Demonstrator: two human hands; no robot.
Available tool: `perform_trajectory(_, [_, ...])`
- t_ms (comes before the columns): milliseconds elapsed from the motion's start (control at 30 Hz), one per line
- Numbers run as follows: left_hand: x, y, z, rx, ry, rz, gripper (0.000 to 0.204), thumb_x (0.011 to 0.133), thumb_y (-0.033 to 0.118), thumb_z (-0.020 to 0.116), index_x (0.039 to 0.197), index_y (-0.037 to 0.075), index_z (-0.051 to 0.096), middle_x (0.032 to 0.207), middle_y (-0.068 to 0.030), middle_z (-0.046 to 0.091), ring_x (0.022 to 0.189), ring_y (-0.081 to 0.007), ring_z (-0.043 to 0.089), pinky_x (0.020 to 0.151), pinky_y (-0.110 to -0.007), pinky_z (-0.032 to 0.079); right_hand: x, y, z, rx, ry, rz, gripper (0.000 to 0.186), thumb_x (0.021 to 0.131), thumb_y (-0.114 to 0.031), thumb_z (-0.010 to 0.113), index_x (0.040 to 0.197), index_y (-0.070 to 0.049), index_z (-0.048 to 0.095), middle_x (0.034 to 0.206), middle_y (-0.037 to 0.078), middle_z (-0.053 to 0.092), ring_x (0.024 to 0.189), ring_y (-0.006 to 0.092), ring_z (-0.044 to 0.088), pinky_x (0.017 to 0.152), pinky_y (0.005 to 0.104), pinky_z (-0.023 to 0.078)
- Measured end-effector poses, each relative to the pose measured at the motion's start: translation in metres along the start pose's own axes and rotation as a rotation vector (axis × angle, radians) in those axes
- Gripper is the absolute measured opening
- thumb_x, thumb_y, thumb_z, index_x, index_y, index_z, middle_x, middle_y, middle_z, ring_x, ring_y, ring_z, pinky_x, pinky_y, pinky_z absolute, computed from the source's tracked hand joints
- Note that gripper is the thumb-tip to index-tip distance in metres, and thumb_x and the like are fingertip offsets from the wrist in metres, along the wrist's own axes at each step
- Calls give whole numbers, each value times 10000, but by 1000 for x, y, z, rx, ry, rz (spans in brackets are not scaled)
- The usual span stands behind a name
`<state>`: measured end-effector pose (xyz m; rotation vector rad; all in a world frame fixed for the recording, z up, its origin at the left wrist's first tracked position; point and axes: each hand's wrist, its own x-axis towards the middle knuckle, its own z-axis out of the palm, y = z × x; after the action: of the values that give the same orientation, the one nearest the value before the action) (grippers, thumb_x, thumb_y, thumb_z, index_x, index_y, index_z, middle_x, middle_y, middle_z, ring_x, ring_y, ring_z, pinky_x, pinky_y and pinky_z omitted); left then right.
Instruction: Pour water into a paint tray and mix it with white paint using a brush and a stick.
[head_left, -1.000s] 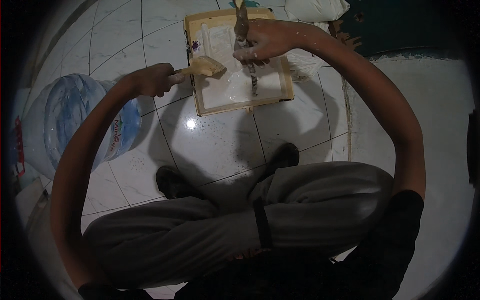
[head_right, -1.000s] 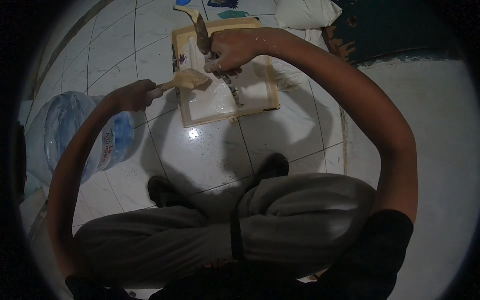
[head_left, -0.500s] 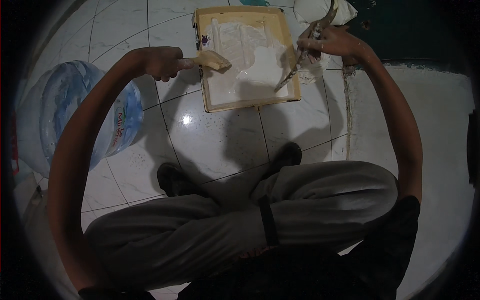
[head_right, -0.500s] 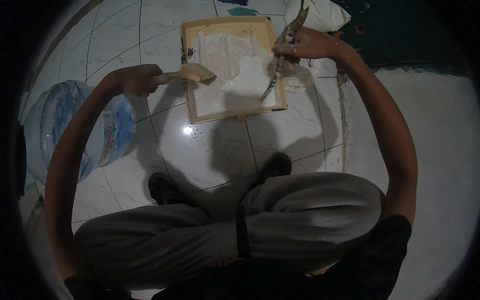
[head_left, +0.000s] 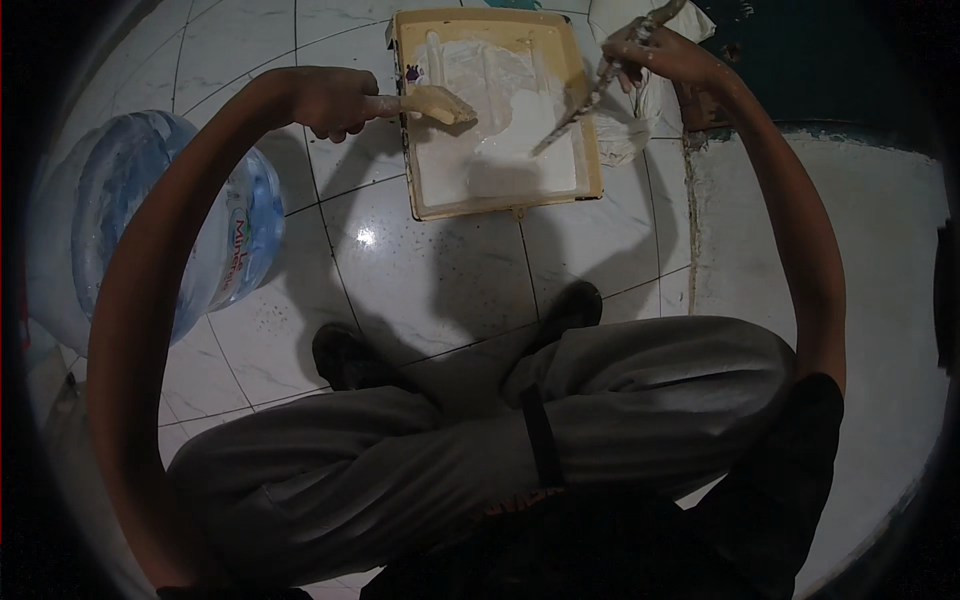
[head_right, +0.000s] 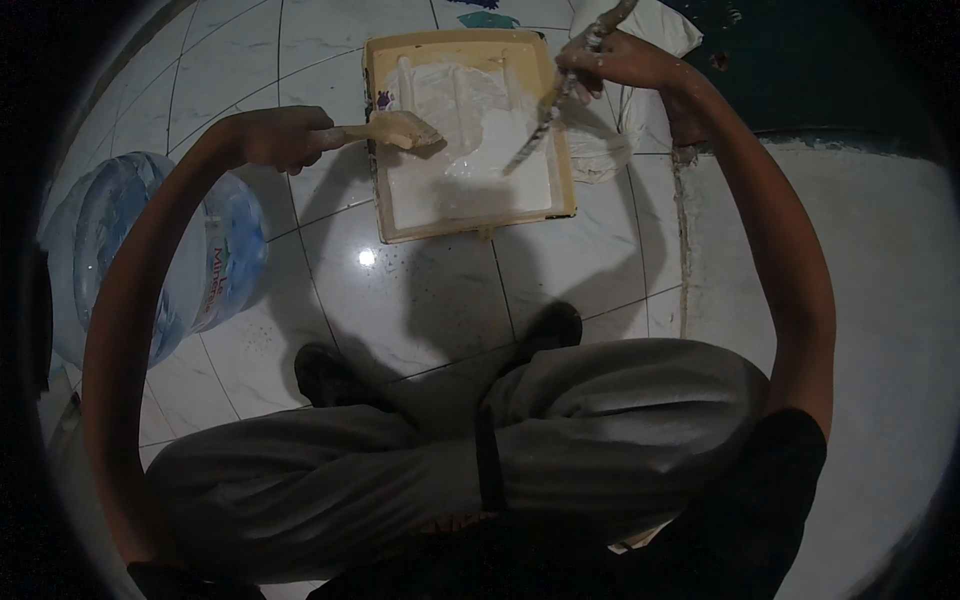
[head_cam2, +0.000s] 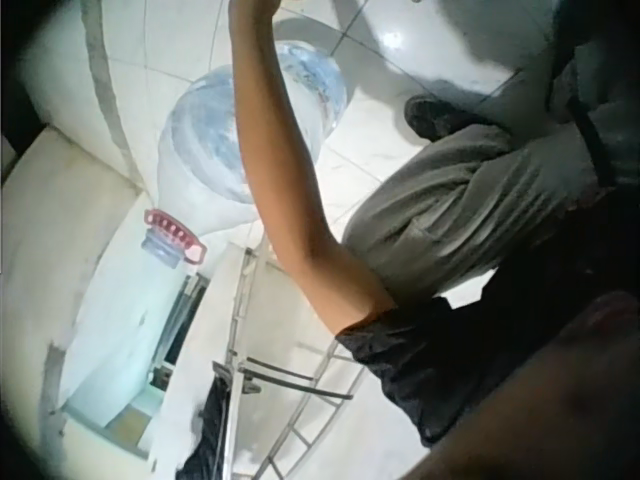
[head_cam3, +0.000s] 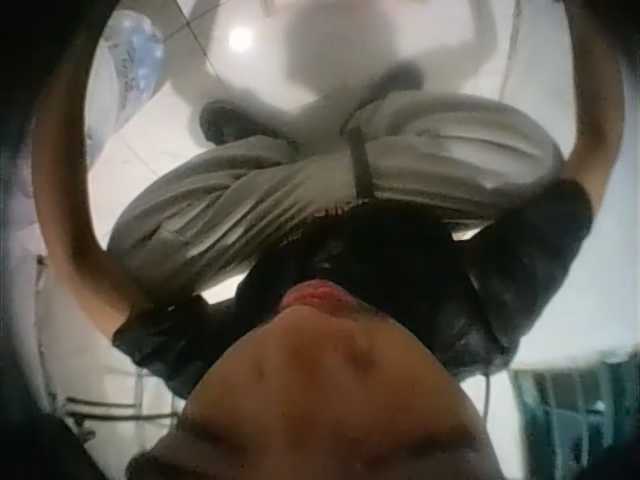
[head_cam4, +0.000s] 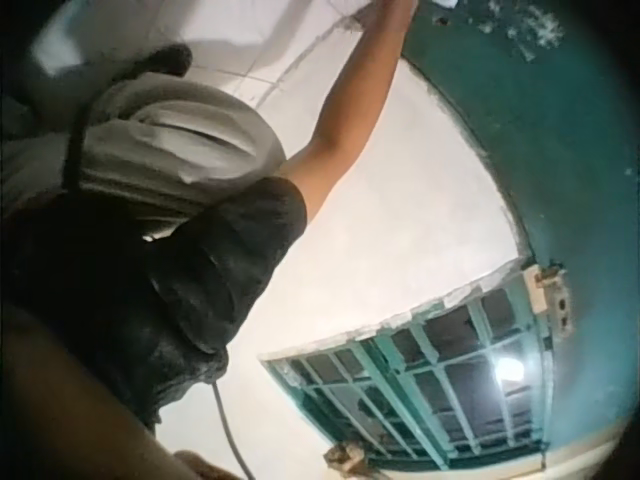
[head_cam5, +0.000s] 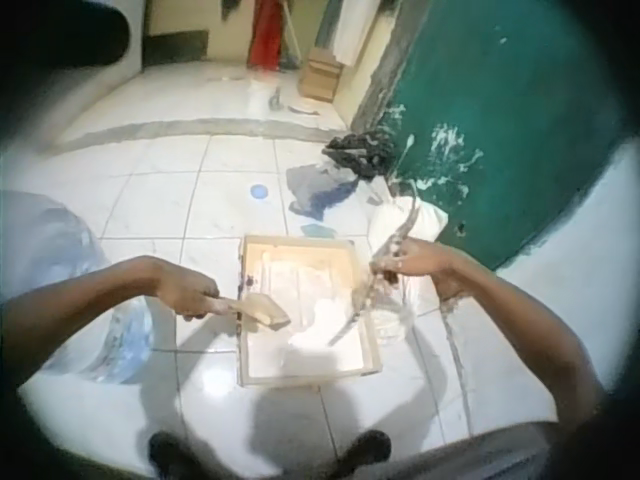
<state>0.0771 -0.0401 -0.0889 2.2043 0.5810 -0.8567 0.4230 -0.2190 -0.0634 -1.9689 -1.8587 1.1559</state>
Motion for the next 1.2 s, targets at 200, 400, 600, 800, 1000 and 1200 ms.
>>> perform_trajectory(200, [5, 2, 2, 38, -54, 20, 554, 971, 498, 385, 984, -35, 535, 700, -36, 512, 608, -135, 512, 568, -305, 465, 4, -12, 27, -296, -51, 185, 462, 952, -451, 503, 846, -25, 647, 608, 34, 586, 529, 103, 520, 528, 271, 450])
perform_trajectory(400, [4, 21, 0, 52, 1, 53, 558, 973, 497, 378, 986, -37, 540, 706, -45, 514, 614, -145, 519, 580, -327, 466, 37, -1, 20, 57, 36, -101, 452, 963, -406, 485, 796, -22, 655, 585, 19, 600, 520, 106, 528, 560, 268, 458])
perform_trajectory(600, [3, 9, -2, 40, 11, 75, 621, 971, 523, 368, 1056, -65, 547, 731, -75, 540, 620, -172, 544, 597, -340, 478, 9, -6, 1, -127, -24, 68, 463, 954, -457, 508, 865, -26, 651, 612, 17, 577, 541, 77, 520, 541, 258, 446])
perform_trajectory(800, [4, 16, -5, 110, -6, 68, 622, 967, 523, 372, 1072, -65, 547, 749, -78, 548, 639, -173, 564, 607, -352, 487, 21, -18, 22, -178, -82, 23, 435, 962, -418, 508, 896, -11, 645, 612, 25, 582, 556, 96, 559, 539, 270, 461])
perform_trajectory(1000, [9, 22, -5, 107, -52, 72, 627, 964, 525, 371, 1029, -64, 574, 714, -81, 538, 622, -173, 564, 599, -354, 488, 12, -35, 11, -85, -32, 5, 402, 948, -363, 524, 825, -1, 649, 619, 32, 611, 552, 97, 557, 561, 267, 472])
perform_trajectory(1200, [6, 15, -1, 90, -10, 88, 641, 960, 538, 368, 1036, -63, 575, 701, -74, 527, 616, -179, 554, 583, -351, 478, 0, -64, 17, -209, -70, 112, 464, 954, -461, 491, 830, -49, 664, 648, 20, 603, 646, 103, 575, 648, 291, 482])
